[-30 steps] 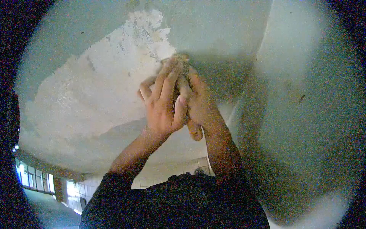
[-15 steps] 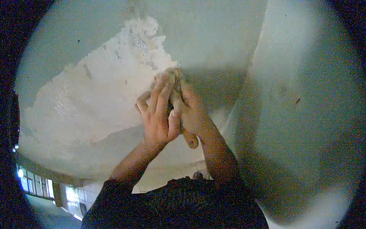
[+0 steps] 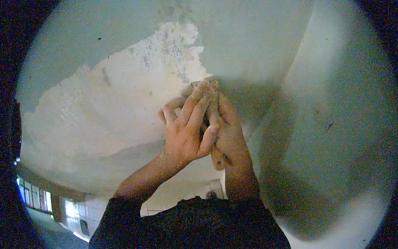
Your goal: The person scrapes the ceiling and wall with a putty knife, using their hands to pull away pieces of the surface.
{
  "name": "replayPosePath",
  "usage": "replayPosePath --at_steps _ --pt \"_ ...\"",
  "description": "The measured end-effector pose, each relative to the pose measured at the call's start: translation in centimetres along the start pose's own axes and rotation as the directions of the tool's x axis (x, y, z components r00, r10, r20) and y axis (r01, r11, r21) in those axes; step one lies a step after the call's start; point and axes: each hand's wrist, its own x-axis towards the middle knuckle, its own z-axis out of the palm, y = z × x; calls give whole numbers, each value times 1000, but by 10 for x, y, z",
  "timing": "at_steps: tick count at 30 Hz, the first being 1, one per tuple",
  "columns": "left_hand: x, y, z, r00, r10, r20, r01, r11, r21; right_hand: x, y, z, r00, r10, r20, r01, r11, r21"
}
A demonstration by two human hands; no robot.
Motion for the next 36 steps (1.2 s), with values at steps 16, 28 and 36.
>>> replayPosePath --at_steps 16,28,36 --pt "26 -20 15 998 33 -55 -35 999 -37 32 -4 -3 1000 -29 0 27 955 -295" --pt "54 -19 8 988 21 -154 -41 990 -132 44 -30 4 999 27 40 -19 982 -188" --pt "64 -8 -2 991 11 -132 -25 994 -109 47 -58 14 998 -29 64 44 968 -246"
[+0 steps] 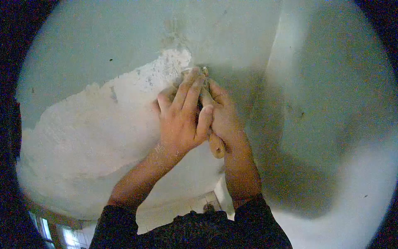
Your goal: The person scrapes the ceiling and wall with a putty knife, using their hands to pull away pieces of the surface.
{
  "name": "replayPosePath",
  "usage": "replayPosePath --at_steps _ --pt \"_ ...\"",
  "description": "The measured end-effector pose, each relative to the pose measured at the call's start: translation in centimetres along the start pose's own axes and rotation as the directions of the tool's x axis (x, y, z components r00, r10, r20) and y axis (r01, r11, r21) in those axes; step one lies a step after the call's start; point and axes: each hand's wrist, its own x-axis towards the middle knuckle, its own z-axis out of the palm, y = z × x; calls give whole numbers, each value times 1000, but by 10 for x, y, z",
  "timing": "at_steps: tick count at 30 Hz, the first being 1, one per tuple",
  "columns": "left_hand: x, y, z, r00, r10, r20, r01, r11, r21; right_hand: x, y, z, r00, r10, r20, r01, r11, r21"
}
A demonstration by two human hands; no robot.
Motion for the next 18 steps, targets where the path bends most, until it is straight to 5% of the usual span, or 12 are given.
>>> replayPosePath --at_steps 4,7,12,16,18 --pt "7 1 -7 1000 5 -1 -5 1000 15 8 9 -3 997 -50 -58 44 994 -98" --pt "25 22 -15 1000 1 -11 -1 1000 31 1 -22 -10 1000 -6 -1 6 995 95" --pt "18 10 -13 999 31 -44 -29 999 46 3 -9 0 998 -11 -64 4 994 -106" --pt "13 14 -25 1000 -3 -25 4 999 53 -8 -17 4 999 -10 35 12 999 -39" --pt "0 6 -26 1000 -10 8 10 999 31 -10 3 8 997 -76 -13 71 975 -210"
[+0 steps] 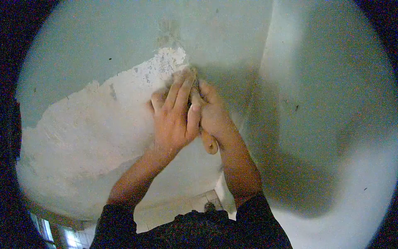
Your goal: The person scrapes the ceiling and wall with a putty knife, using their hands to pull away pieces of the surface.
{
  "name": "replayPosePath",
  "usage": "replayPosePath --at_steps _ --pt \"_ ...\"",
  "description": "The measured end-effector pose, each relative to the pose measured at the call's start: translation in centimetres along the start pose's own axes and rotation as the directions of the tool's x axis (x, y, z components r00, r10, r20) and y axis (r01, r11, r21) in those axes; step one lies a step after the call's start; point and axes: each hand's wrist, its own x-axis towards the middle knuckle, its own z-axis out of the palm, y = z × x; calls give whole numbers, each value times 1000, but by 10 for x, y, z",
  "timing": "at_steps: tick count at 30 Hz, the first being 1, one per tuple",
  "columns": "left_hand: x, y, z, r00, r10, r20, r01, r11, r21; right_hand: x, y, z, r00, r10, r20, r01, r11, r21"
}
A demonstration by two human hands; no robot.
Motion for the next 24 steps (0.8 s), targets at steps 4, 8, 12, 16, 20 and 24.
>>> replayPosePath --at_steps 4,8,12,16,20,24 --pt "1 -12 -6 998 19 -66 -19 1000 4 5 -1 15 988 -149 26 149 989 -5" --pt "-7 -10 -11 999 29 -24 -28 998 54 4 11 18 993 -111 34 110 994 21" --pt "5 -20 -10 994 13 -108 -15 1000 -25 18 -7 15 992 -105 75 122 955 -272" --pt "10 -18 -15 993 22 -116 -14 998 64 16 -19 20 992 -38 120 52 992 -117" --pt "-5 -13 -11 999 33 -13 -31 994 101 5 3 18 998 -66 14 66 998 4" --pt "8 -15 -7 995 69 -69 -68 998 19 2 -21 16 996 90 16 -90 995 45"
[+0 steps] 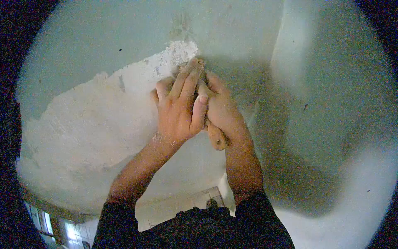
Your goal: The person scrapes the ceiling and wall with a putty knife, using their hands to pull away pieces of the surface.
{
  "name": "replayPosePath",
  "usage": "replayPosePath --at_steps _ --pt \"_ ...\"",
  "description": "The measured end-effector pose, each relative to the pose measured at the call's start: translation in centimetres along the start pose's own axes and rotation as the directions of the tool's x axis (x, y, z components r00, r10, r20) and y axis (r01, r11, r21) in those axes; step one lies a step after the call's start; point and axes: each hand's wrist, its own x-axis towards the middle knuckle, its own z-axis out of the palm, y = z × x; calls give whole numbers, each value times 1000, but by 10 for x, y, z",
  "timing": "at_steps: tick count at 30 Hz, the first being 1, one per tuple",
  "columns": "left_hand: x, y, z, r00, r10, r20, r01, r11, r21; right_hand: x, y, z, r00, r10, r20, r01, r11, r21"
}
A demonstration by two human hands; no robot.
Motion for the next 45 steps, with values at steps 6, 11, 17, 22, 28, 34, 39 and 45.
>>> replayPosePath --at_steps 6,11,17,22,28,34,39,45 --pt "-2 -2 8 999 3 -37 -5 999 -43 7 9 -5 992 -129 -10 127 989 -79" --pt "-1 6 14 999 10 -52 -11 1000 -13 8 5 -14 993 -99 68 105 990 -95" --pt "-5 10 16 999 14 -47 -10 996 85 1 0 -15 981 -191 41 195 944 -266" --pt "-11 11 -1 999 -22 44 16 991 136 -7 -8 -16 993 37 113 3 943 -332" --pt "-59 -1 -30 969 -192 158 222 954 -201 -62 45 -22 966 7 260 76 948 -309" --pt "-92 -2 -42 826 -362 433 536 742 -403 -91 58 -21 776 455 436 -458 883 -104" --pt "-76 3 -42 749 -534 393 661 648 -379 -102 98 -48 750 320 579 -315 943 -113" --pt "-69 10 -22 798 -433 420 570 770 -288 -104 103 -54 830 240 504 -307 950 53"
